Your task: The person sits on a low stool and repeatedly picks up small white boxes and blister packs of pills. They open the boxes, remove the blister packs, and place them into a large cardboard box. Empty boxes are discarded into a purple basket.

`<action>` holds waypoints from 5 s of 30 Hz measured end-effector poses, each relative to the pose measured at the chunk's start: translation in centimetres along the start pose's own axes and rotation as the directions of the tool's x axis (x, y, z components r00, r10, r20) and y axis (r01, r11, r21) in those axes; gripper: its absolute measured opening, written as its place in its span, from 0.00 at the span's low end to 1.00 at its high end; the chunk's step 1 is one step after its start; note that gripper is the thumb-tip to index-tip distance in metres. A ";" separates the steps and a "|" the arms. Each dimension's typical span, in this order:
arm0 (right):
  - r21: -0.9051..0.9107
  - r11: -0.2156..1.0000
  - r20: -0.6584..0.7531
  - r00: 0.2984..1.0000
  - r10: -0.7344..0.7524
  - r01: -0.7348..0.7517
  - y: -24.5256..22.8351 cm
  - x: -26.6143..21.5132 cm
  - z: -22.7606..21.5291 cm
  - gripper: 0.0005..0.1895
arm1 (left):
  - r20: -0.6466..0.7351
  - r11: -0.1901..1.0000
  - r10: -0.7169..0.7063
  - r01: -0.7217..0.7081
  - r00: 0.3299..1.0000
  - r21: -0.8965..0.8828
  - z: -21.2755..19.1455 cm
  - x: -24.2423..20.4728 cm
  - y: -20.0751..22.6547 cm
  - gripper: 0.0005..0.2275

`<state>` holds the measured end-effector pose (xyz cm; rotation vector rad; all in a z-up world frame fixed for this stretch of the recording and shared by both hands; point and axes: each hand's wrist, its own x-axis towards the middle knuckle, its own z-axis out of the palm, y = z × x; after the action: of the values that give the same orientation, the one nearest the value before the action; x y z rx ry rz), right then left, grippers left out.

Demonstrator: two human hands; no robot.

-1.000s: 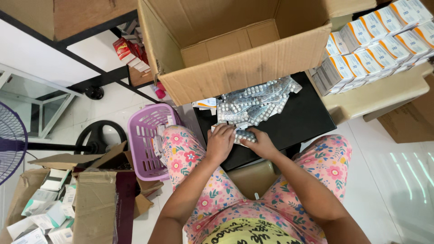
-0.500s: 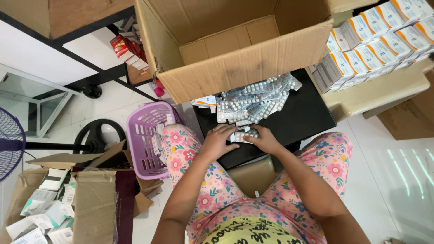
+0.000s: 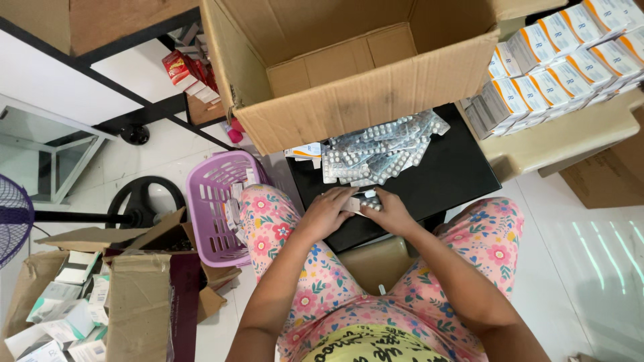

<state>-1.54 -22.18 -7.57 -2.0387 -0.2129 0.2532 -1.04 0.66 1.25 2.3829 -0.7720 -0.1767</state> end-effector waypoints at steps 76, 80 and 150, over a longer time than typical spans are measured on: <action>-0.044 0.836 -0.067 0.833 -0.549 0.547 -6.3 -1.5 -4.0 0.07 | 0.082 0.907 -0.180 0.197 0.980 -0.372 5.9 0.5 -3.5 0.26; 0.110 0.957 0.023 0.962 -0.274 0.270 -7.7 -1.8 -5.7 0.11 | 0.093 0.868 -0.080 0.115 0.993 -0.484 3.8 1.6 -0.9 0.26; 0.672 0.690 -0.714 0.484 0.506 0.270 8.7 2.1 -16.5 0.22 | -0.270 0.964 0.202 -0.143 0.941 0.225 14.9 40.0 15.5 0.37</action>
<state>5.33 -39.66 -8.02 -1.1204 0.6418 -0.5904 19.72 -39.71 1.09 2.4354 -0.8855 0.3357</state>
